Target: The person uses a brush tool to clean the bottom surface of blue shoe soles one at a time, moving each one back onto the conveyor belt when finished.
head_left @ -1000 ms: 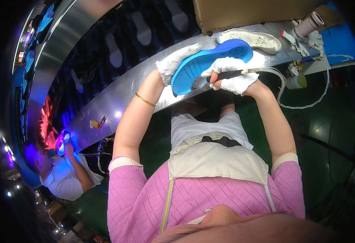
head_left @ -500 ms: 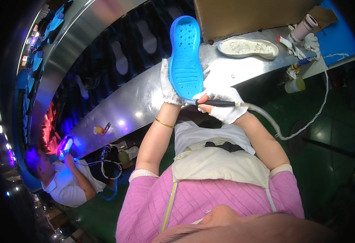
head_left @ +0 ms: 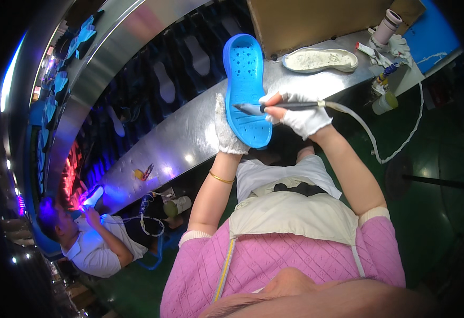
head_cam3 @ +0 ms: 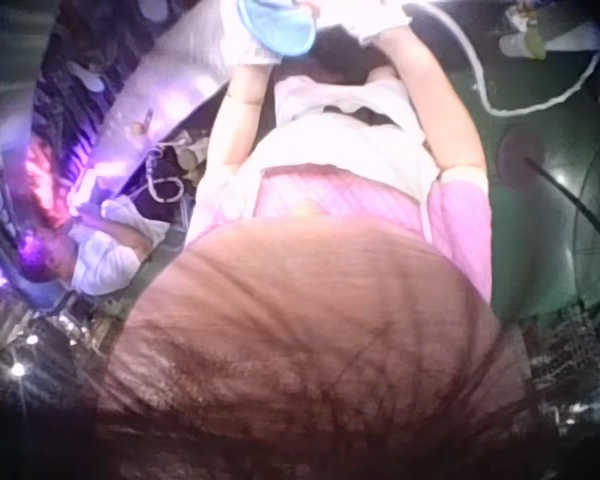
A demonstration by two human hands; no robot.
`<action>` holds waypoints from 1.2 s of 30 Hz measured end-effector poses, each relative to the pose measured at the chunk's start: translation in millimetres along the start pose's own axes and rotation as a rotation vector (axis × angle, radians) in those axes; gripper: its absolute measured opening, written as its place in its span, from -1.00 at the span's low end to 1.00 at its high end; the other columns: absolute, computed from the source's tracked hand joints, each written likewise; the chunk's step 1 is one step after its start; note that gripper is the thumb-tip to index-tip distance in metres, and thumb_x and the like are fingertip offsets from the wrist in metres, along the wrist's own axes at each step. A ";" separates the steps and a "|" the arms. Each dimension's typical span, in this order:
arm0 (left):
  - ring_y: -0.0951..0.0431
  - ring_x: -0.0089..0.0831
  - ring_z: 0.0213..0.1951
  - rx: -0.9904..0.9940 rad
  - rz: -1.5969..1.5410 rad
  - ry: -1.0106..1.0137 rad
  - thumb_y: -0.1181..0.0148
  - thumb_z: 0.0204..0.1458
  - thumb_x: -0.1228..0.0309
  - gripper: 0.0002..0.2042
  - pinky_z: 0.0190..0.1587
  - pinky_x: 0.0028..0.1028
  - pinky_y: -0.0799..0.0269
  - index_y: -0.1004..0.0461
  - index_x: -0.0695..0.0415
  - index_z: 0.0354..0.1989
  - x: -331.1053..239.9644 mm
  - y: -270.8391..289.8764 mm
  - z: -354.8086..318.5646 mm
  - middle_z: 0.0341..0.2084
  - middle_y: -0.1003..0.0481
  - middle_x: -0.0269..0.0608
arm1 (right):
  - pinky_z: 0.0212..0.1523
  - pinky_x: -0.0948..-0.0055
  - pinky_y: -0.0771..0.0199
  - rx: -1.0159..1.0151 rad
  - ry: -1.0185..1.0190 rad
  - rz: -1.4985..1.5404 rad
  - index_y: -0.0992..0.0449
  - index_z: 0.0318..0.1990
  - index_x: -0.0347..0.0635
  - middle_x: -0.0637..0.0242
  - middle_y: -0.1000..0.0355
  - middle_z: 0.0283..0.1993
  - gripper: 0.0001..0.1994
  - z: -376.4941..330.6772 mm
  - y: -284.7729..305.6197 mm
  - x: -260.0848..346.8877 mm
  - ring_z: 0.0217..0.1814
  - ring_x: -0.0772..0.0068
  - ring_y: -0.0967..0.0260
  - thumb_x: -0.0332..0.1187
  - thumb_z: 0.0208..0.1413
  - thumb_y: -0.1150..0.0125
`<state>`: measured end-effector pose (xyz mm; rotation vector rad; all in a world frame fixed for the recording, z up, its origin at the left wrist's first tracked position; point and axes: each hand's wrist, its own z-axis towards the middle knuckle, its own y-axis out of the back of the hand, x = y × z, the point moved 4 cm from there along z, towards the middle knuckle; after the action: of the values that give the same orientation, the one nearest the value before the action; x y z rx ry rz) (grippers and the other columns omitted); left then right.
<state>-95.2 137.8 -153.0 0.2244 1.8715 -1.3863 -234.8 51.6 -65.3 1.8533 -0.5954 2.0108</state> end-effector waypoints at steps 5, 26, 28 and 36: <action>-0.30 0.03 0.21 0.427 -0.408 0.266 0.18 0.10 -0.28 -0.17 0.24 0.06 -0.22 -0.01 0.13 0.38 -3.9 -39.5 -38.6 0.25 -0.20 0.09 | -0.21 0.52 -0.48 -0.047 0.104 -0.222 -0.60 -0.29 -0.14 0.36 -0.54 -0.34 -0.87 40.1 45.4 11.5 -0.27 0.52 -0.48 -0.37 -0.01 -0.38; -0.55 -0.21 -0.10 0.055 -0.019 -0.082 0.17 0.22 -0.10 -0.38 0.01 -0.28 -0.49 -0.24 0.18 0.23 -50.0 -30.0 -48.9 -0.02 -0.48 -0.03 | -0.12 0.34 -0.47 0.187 0.754 -0.587 -0.54 -0.36 -0.21 0.08 -0.48 -0.09 -0.77 -8.1 -12.1 57.5 -0.13 0.19 -0.47 -0.73 -0.19 -0.16; -0.54 -0.17 -0.05 0.092 0.041 -0.119 0.21 0.18 -0.19 -0.30 0.03 -0.26 -0.47 -0.22 0.20 0.25 -75.3 -43.0 -43.9 0.00 -0.47 -0.01 | -0.20 0.36 -0.49 0.144 0.688 -0.534 -0.55 -0.38 -0.23 0.15 -0.51 -0.30 -0.78 -20.1 -8.7 68.6 -0.26 0.20 -0.50 -0.72 -0.23 -0.23; -0.46 0.01 0.06 0.659 0.027 -0.376 0.34 0.21 -0.19 -0.24 0.20 0.01 -0.30 -0.06 0.27 0.32 -259.4 -134.1 29.3 0.09 -0.36 0.11 | -0.11 0.43 -0.49 -0.229 0.631 -0.345 -0.52 -0.40 -0.22 0.15 -0.51 -0.20 -0.84 -31.0 39.5 88.0 -0.20 0.40 -0.49 -0.70 -0.10 -0.30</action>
<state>20.7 136.7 116.6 0.2864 1.0645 -1.8438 -289.5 31.1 17.6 1.0164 -0.2800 2.0273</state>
